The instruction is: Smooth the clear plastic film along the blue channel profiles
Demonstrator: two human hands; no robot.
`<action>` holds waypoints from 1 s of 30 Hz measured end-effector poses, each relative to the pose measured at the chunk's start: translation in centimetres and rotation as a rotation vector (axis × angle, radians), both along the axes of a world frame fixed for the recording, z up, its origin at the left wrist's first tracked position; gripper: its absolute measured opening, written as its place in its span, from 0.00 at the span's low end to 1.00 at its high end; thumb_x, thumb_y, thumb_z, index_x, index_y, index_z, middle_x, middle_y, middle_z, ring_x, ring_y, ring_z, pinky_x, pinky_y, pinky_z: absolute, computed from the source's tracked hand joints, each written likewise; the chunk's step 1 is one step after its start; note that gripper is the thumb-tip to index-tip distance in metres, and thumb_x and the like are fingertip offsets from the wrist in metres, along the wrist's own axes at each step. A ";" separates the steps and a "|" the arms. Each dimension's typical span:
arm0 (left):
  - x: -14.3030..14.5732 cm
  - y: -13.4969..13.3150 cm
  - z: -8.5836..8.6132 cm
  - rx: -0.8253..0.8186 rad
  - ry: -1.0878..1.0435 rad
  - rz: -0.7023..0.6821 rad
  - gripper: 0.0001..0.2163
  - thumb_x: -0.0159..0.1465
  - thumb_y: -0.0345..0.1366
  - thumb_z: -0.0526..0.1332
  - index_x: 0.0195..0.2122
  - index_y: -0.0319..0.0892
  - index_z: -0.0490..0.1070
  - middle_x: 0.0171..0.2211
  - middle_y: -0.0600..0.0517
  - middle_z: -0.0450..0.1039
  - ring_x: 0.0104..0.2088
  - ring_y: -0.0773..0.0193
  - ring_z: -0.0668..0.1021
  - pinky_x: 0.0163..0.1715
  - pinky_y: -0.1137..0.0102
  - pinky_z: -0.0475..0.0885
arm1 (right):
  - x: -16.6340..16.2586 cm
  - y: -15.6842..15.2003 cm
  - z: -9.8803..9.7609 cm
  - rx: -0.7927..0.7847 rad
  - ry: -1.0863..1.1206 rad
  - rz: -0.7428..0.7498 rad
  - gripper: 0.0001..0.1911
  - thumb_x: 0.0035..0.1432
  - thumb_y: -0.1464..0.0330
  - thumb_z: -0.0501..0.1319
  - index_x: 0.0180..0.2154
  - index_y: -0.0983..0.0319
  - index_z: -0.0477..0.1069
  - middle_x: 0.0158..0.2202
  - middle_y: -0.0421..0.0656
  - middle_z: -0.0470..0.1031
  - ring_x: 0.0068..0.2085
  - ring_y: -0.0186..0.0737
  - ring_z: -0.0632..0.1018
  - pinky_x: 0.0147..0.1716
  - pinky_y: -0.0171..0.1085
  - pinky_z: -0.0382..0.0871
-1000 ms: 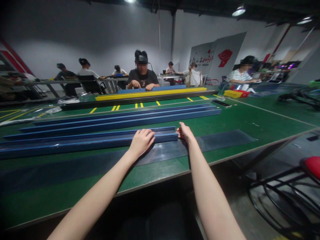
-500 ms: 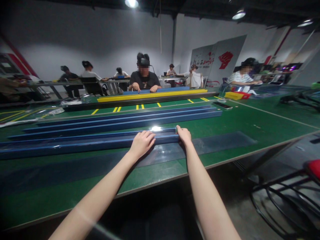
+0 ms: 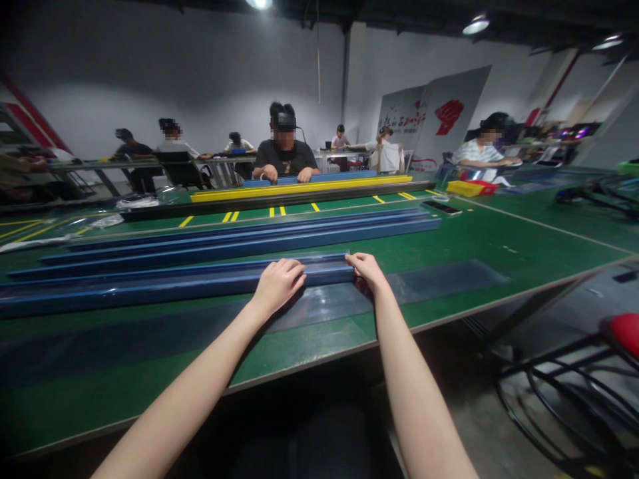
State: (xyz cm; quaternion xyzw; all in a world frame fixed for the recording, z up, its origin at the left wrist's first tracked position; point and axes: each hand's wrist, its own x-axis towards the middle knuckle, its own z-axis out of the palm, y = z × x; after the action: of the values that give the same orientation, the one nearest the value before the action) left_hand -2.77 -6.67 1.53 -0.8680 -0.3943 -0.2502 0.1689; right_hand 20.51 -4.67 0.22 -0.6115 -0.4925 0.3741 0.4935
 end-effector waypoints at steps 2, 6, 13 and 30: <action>0.0 0.0 0.0 0.001 0.001 0.005 0.08 0.63 0.36 0.52 0.38 0.43 0.69 0.38 0.50 0.72 0.41 0.61 0.71 0.37 0.67 0.63 | 0.1 0.0 -0.2 0.009 0.002 0.002 0.15 0.40 0.57 0.61 0.18 0.62 0.62 0.14 0.33 0.56 0.17 0.26 0.59 0.16 0.28 0.52; 0.0 0.0 0.0 -0.004 -0.001 0.018 0.09 0.63 0.36 0.52 0.38 0.43 0.69 0.40 0.49 0.72 0.41 0.60 0.71 0.37 0.66 0.63 | 0.2 0.2 -0.5 0.017 0.008 0.001 0.15 0.40 0.57 0.60 0.19 0.62 0.62 0.14 0.33 0.57 0.18 0.26 0.59 0.16 0.28 0.52; 0.0 -0.1 -0.1 -0.015 -0.023 0.070 0.09 0.62 0.38 0.53 0.40 0.43 0.69 0.42 0.48 0.71 0.42 0.59 0.71 0.38 0.65 0.63 | 0.1 0.1 -0.2 0.049 0.014 -0.006 0.15 0.39 0.57 0.61 0.18 0.62 0.63 0.17 0.34 0.60 0.19 0.26 0.61 0.18 0.28 0.57; 0.0 0.0 0.0 -0.036 0.013 0.084 0.10 0.63 0.39 0.52 0.36 0.42 0.70 0.35 0.49 0.73 0.38 0.61 0.72 0.35 0.67 0.62 | 0.8 0.7 -1.0 0.078 -0.084 -0.085 0.12 0.39 0.59 0.60 0.22 0.62 0.68 0.18 0.36 0.66 0.20 0.28 0.65 0.19 0.29 0.59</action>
State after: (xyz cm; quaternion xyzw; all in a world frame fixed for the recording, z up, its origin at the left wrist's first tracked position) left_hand -2.78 -6.62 1.54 -0.8551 -0.4337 -0.2302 0.1664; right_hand 21.32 -3.96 -0.77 -0.6273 -0.5005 0.3075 0.5113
